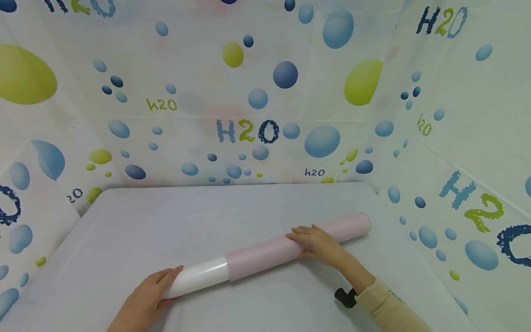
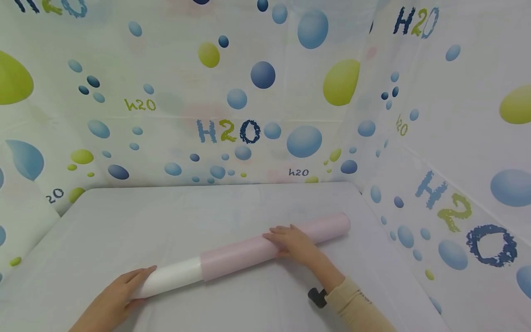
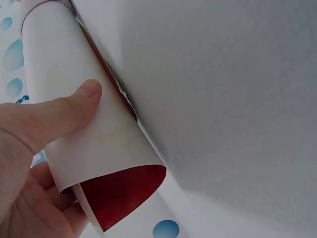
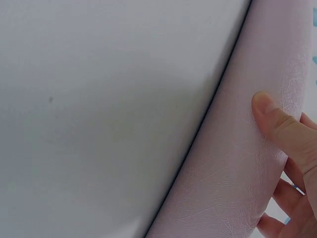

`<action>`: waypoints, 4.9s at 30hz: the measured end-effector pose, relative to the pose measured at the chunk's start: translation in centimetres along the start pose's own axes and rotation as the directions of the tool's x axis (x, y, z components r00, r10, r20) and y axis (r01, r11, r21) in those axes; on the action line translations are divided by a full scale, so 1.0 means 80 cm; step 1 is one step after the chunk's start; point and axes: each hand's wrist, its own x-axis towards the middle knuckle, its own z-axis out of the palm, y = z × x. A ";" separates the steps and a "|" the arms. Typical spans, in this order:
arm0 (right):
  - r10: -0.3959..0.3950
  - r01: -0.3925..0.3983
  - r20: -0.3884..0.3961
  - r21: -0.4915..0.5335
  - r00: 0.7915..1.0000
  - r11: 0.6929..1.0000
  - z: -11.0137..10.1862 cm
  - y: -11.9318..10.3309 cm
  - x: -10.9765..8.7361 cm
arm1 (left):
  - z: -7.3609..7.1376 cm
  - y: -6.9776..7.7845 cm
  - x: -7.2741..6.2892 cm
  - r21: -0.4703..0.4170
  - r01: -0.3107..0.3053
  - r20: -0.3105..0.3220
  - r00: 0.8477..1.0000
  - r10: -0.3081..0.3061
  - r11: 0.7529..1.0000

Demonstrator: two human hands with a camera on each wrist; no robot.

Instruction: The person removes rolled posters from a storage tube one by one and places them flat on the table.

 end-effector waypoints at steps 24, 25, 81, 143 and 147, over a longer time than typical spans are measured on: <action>0.094 -0.094 0.001 0.058 0.996 0.994 -0.005 0.018 -0.011 | -0.021 -0.017 -0.003 -0.012 0.166 0.157 0.974 -0.162 0.986; 0.100 -0.100 0.003 0.065 0.995 0.993 -0.005 0.018 -0.011 | -0.022 -0.017 -0.001 -0.009 0.164 0.163 0.973 -0.160 0.986; 0.177 -0.176 -0.073 0.016 0.982 0.984 -0.010 0.026 -0.018 | 0.026 0.084 0.095 0.124 0.131 0.210 0.965 -0.155 0.984; 0.155 -0.151 -0.155 0.034 0.976 0.988 0.006 0.042 -0.024 | -0.035 -0.035 0.009 0.151 0.309 0.367 0.865 -0.343 0.939; 0.155 -0.151 -0.151 0.038 0.976 0.988 0.006 0.041 -0.023 | -0.037 -0.043 0.007 0.150 0.311 0.377 0.859 -0.345 0.938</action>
